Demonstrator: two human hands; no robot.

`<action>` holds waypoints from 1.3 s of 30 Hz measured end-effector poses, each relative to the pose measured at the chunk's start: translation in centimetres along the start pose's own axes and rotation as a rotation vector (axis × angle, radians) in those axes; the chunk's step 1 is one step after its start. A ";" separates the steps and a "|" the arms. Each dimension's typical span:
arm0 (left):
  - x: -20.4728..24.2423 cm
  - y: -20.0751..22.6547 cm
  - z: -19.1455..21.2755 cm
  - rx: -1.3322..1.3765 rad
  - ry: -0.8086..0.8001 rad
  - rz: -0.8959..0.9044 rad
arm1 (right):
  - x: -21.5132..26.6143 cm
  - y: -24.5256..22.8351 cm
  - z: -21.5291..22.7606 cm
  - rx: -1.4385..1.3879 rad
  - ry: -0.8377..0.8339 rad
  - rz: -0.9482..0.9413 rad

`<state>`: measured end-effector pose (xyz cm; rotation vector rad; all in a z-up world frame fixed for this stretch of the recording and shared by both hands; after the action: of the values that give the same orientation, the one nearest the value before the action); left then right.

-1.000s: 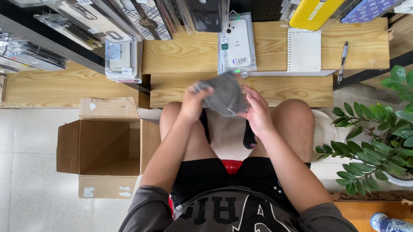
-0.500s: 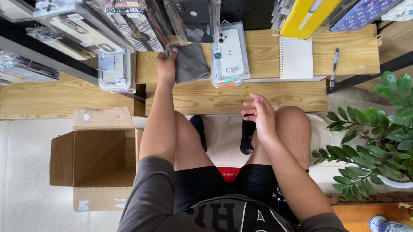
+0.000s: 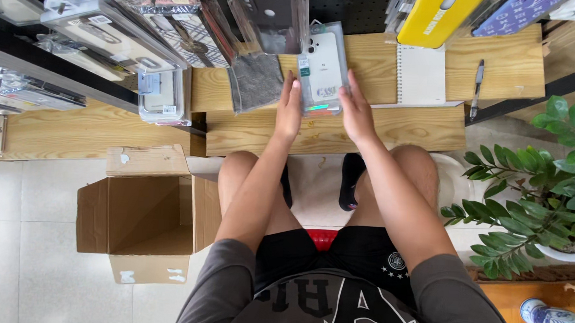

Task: The person wipes several phone cases with a cloth, writes a list on a notepad with a pen, and places the phone cases into a cardboard box.

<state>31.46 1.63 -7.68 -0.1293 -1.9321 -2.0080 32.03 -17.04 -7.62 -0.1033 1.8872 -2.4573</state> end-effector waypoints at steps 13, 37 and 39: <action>0.8 0.2 -1.2 0.233 -0.022 -0.078 | 0.4 5.2 -1.1 -0.641 0.281 -0.173; 21.6 3.9 9.3 -0.086 -0.091 -0.501 | 17.7 -2.9 -8.8 -0.699 -0.250 0.180; 24.2 3.3 10.9 -0.090 -0.014 -0.712 | 21.0 -6.8 -10.2 -0.735 -0.274 0.304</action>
<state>7.95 7.81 3.49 0.6078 -2.0818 -2.5159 10.33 -6.95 -3.08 -0.1487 2.3435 -1.3913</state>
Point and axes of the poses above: each hand's wrist, its own x-axis away from the middle knuckle, its own z-axis out of the back of the hand, y = z × x, the point moved 6 cm from there along -x, towards the middle knuckle, and after that the axes turned 6 degrees about z, right-handed, at the moved point
